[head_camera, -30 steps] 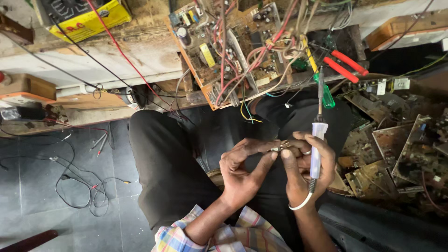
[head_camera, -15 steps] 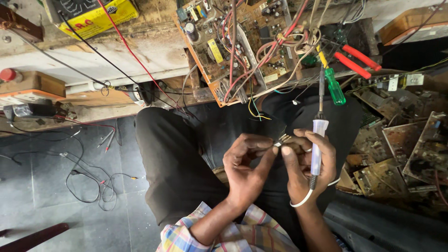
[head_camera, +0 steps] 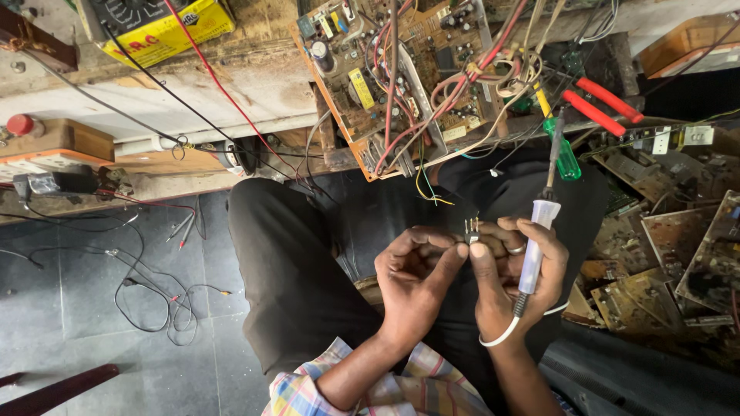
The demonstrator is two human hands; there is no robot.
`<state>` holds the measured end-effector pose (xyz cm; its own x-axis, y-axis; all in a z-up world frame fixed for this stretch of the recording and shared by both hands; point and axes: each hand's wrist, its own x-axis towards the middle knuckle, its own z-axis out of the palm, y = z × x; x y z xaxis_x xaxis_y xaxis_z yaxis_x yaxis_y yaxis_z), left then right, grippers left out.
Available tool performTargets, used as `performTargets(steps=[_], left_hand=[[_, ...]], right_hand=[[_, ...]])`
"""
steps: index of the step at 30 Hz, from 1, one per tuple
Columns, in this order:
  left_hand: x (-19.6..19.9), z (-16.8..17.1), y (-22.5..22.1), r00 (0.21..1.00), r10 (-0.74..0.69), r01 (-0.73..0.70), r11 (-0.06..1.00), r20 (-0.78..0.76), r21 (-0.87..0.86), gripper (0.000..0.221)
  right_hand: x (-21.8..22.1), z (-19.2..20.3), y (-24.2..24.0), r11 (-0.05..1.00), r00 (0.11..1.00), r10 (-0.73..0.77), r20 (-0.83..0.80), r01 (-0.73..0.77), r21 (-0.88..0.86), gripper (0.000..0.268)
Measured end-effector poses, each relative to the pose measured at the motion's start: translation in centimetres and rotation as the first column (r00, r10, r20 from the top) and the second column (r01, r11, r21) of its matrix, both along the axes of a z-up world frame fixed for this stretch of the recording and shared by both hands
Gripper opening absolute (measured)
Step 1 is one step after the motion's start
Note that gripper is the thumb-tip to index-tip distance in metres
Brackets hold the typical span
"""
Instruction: The person uses a soldering iron and screwdriver to manipulate components and wires on circuit boards at a repair bench, while referencing a multimeter.
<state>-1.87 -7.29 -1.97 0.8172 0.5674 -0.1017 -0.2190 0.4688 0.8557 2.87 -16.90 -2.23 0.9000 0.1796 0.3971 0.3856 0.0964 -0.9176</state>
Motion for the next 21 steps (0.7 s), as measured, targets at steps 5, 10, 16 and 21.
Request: performTargets(steps=[5,10,16,21], left_hand=[[0.1,0.7,0.4,0.999,-0.03,0.031,0.995,0.015,-0.093,0.017],[0.3,0.3,1.1,0.996,-0.091,0.091,0.996,0.003,-0.014,0.014],[0.2,-1.0,0.6,0.994,-0.089,0.085,0.995,-0.063,-0.052,0.008],[0.1,-1.3,0.6,0.995,-0.101,0.099,0.993,-0.029,-0.059,0.007]], right_hand=[[-0.1,0.0,0.1,0.999,1.0,-0.028,0.014,0.028,-0.024,0.048],[0.3,-0.2,-0.5,0.997,0.998,0.05,0.047,-0.047,-0.067,0.047],[0.1,-0.8,-0.7,0.994,0.986,0.06,0.153,-0.045,-0.099,0.055],[0.2,-1.1,-0.8,0.998,0.99,0.028,0.139,-0.02,-0.061,0.057]])
